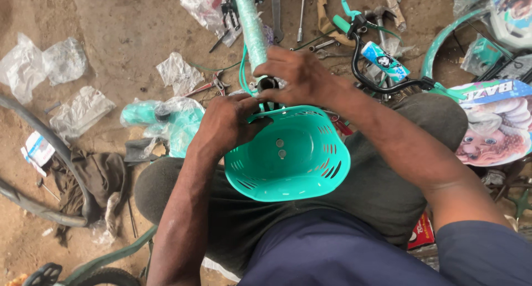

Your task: The person assembles a bicycle by first tightening a metal rack with a wrench, then attaching a green plastic basket to the handlebar stem using a wrench and pliers. The person works on the floor surrounded by tools and parts.

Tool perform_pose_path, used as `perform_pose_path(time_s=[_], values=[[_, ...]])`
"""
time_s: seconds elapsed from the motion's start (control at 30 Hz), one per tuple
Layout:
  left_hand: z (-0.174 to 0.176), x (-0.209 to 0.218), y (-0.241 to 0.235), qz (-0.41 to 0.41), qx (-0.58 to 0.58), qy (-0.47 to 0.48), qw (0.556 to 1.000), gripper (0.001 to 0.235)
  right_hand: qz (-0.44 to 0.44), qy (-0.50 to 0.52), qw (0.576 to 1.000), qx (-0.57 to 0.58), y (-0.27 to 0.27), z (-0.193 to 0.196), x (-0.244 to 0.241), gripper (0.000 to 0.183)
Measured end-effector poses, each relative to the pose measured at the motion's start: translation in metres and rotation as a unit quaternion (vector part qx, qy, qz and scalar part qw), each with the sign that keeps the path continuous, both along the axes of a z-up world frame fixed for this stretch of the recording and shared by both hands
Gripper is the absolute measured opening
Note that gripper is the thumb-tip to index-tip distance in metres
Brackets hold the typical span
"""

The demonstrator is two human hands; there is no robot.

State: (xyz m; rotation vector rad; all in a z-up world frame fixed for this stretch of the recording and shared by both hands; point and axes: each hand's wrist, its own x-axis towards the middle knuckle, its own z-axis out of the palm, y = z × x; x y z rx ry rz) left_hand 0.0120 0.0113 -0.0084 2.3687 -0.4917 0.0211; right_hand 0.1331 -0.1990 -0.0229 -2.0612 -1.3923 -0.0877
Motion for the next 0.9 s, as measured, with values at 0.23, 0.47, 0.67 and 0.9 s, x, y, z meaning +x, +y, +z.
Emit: perform_pose_path(time_s=[0.23,0.47,0.67,0.9], values=[[0.000,-0.001,0.002,0.008,0.029,0.014,0.999,0.028,0.090,0.120,0.988,0.033,0.008,0.003,0.000,0.044],[0.001,0.000,0.001,0.004,-0.004,-0.008,1.000,0.026,0.137,0.151,0.977,0.067,0.001,-0.012,0.003,0.039],[0.003,-0.001,-0.001,-0.001,-0.019,-0.010,1.000,0.035,0.053,0.066,0.993,0.077,-0.002,-0.010,0.002,0.042],[-0.002,-0.003,0.001,0.005,-0.006,0.001,1.000,0.037,0.038,0.123,0.991,0.031,0.001,-0.007,0.000,0.045]])
